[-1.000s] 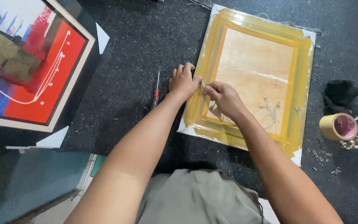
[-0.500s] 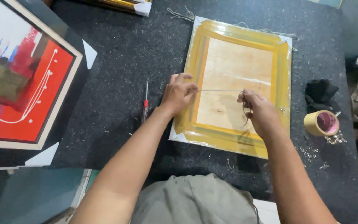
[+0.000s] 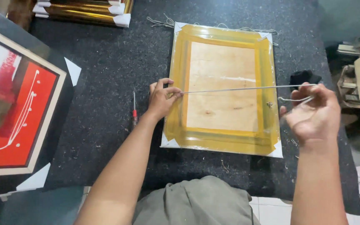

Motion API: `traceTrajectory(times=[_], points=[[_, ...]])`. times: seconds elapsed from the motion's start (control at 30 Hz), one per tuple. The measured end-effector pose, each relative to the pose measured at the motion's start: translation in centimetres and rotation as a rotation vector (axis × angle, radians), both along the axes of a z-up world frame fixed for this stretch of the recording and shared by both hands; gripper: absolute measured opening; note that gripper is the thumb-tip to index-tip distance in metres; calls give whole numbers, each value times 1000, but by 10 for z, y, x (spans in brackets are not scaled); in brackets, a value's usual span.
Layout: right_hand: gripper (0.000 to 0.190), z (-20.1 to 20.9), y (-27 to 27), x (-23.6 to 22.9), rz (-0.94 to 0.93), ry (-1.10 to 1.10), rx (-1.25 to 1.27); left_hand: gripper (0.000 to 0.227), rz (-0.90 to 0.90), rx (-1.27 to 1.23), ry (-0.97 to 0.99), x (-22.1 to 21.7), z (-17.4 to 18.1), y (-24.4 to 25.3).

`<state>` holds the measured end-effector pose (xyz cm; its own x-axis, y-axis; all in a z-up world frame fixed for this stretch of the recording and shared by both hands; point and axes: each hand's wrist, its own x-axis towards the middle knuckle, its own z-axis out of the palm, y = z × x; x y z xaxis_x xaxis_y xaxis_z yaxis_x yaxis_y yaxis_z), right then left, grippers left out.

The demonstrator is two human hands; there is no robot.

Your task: Attaching a metal hanging wire to the back of a picture frame by securing eyelets with a screwdriver and twisting the wire through them.

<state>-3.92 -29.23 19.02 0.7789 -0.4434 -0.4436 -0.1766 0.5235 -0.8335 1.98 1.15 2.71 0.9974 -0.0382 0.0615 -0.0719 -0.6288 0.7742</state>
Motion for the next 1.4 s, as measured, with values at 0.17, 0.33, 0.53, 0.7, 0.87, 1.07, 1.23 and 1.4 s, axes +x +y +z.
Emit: traceTrajectory(times=[0.17,0.33,0.53,0.7,0.87,1.07,1.23,1.4], points=[[9,6,-44,-11,-141,-27,58,11,26,53,50,-1,13,-8],[17,-2,-85,-26,-294,-52,123,12,48,215,214,3,37,-30],[17,-24,-115,-50,-273,26,83,42,-39,283,-227,-12,76,-106],[24,-23,-117,-72,-92,233,-590,32,-363,-15,-358,-32,111,-198],[20,-40,-142,-87,248,116,-1059,26,-695,-260,-205,-57,123,-286],[28,-59,-164,-80,446,343,-1126,25,-783,-161,205,-74,94,-338],[14,-84,-170,-56,446,419,-1108,28,-617,-120,359,-70,80,-330],[18,-88,-147,-33,642,173,-747,15,-420,-95,238,-66,61,-306]])
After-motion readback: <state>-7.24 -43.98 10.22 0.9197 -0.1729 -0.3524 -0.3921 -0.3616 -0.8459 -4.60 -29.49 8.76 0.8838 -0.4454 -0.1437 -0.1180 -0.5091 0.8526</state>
